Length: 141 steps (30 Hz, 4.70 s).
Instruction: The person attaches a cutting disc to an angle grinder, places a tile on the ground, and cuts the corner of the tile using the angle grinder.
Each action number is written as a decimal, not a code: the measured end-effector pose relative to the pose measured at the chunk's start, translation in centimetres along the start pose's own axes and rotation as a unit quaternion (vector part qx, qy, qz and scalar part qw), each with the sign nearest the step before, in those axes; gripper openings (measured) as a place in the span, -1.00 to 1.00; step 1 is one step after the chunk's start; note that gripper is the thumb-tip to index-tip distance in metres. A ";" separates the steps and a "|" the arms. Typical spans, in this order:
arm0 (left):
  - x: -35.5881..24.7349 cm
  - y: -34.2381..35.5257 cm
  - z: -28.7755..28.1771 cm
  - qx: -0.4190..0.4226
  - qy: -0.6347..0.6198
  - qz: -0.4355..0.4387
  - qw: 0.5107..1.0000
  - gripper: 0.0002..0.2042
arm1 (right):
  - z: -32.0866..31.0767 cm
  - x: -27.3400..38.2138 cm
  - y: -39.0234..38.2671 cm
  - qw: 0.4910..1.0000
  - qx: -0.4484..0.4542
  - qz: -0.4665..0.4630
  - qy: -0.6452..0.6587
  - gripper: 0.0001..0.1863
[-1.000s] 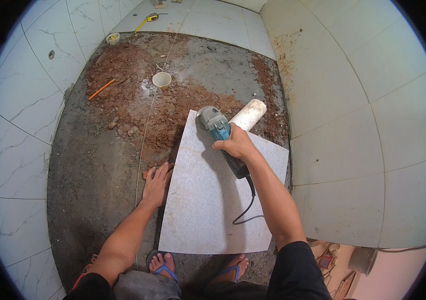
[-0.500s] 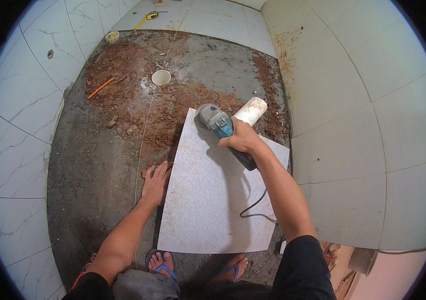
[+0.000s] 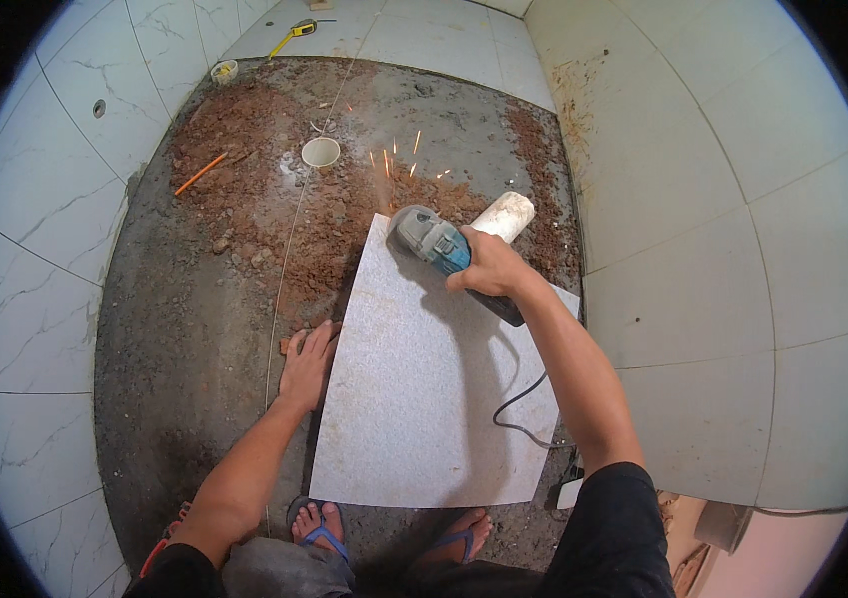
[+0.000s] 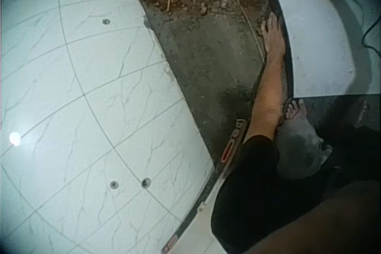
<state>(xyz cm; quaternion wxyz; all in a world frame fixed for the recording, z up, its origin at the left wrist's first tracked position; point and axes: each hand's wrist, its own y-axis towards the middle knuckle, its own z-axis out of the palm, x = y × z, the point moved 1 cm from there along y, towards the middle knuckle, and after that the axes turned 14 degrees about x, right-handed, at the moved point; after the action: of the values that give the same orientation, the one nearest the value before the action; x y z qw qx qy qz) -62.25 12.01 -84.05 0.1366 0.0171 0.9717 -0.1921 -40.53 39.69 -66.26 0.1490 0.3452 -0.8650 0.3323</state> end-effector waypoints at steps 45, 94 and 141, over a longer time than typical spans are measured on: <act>0.1 0.1 0.6 0.014 0.014 -0.018 1.000 -0.47 | -8.0 1.4 3.7 0.942 0.146 -0.080 -0.293 -0.25; -4.9 4.9 -20.1 -0.012 -0.197 -0.089 0.976 -0.39 | 11.7 12.4 5.4 0.620 -0.372 0.102 0.683 -0.27; -7.9 4.4 -18.0 -0.037 -0.287 -0.121 0.949 -0.29 | 10.9 9.9 3.1 0.694 -0.283 0.097 0.655 -0.15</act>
<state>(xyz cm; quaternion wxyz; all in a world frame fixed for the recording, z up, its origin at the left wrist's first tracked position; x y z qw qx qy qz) -58.90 23.07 -67.50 0.3860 -0.1620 0.8925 -0.1678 -50.07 29.04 -70.92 0.7349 -0.1042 -0.6307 0.2266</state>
